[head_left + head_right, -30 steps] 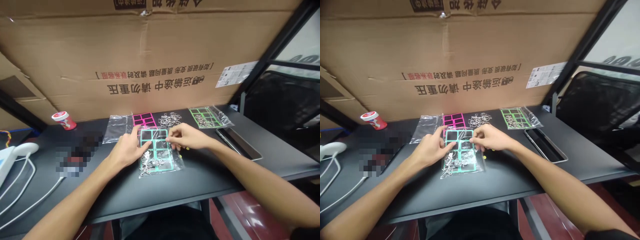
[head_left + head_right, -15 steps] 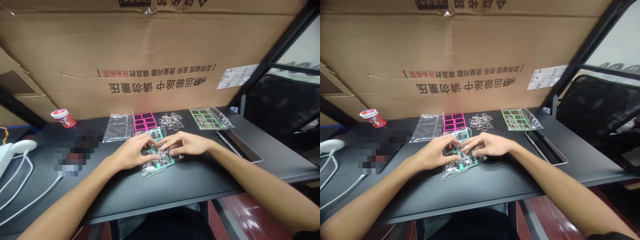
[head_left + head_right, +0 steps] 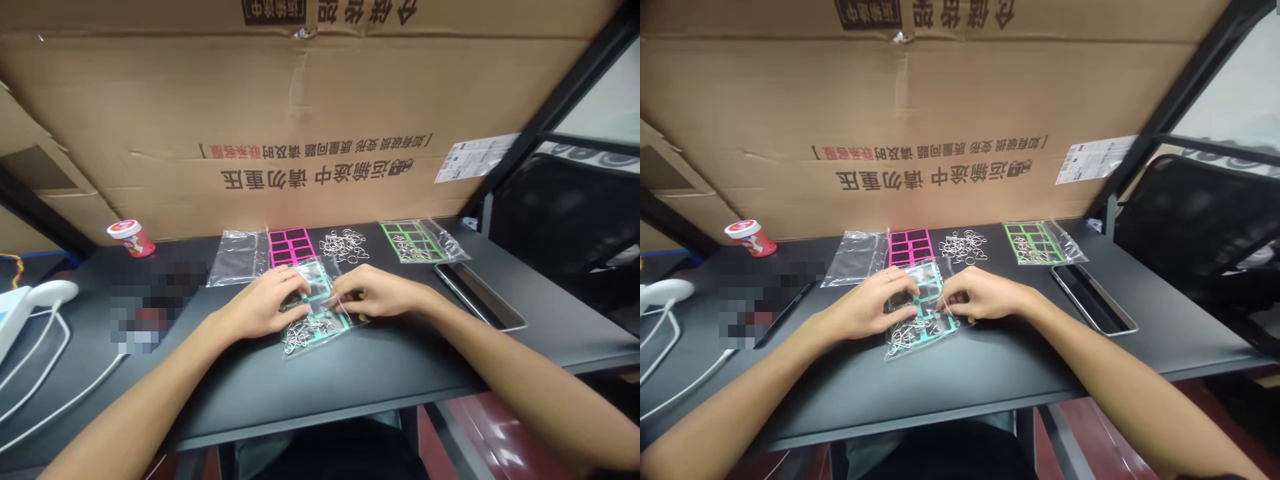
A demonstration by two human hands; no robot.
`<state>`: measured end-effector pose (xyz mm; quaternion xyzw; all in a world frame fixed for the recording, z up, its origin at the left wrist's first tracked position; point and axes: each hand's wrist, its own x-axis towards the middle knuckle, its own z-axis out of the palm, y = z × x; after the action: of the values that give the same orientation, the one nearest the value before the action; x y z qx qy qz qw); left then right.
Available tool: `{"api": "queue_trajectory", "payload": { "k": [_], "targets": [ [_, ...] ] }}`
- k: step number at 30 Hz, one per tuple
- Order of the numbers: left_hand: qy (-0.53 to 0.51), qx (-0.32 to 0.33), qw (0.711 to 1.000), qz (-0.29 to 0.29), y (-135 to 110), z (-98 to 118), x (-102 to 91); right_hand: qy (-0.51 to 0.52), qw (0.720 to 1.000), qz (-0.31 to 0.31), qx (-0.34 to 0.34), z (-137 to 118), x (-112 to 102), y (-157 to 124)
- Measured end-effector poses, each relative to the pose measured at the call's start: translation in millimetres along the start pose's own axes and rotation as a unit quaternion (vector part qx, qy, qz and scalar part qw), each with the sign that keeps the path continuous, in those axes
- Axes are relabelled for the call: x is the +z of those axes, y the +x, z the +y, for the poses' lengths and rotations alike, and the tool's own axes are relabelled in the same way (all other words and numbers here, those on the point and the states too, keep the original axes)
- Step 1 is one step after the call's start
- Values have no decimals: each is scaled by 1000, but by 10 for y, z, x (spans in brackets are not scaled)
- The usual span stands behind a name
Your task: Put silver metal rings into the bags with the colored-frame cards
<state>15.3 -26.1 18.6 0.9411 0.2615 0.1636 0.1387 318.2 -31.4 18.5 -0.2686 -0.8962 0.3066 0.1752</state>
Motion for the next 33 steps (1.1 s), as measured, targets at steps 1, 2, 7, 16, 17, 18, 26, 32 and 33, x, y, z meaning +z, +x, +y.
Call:
{"api": "queue_trajectory", "payload": {
  "k": [1, 2, 7, 16, 17, 18, 26, 32, 33],
  "targets": [
    [16, -10, 1000, 6, -4, -20, -11, -11, 1000, 21, 0, 19, -36, -19],
    [30, -23, 999, 8, -8, -48, -14, -28, 999, 44, 4, 46, -75, -38],
    [30, -56, 998, -19, -23, -222, 58, -152, 969, 186, 64, 263, -221, -93],
    [-22, -32, 999, 9, -5, -217, 83, -69, 983, 166, -42, 181, -132, -75],
    [-31, -29, 999, 16, 1, -207, 79, -40, 990, 123, -59, 143, -102, -68],
    [-42, -26, 998, 27, 7, -198, 76, -19, 994, 82, -69, 113, -70, -59],
    [-131, -47, 979, 152, 39, -126, 35, -74, 985, 115, -105, 149, 21, -22],
    [-194, -105, 961, 169, 49, -38, -50, -128, 962, 130, -206, 121, -1, -6],
    [-190, -106, 962, 166, 50, -41, -47, -131, 961, 118, -215, 99, 9, 0]
  ]
}}
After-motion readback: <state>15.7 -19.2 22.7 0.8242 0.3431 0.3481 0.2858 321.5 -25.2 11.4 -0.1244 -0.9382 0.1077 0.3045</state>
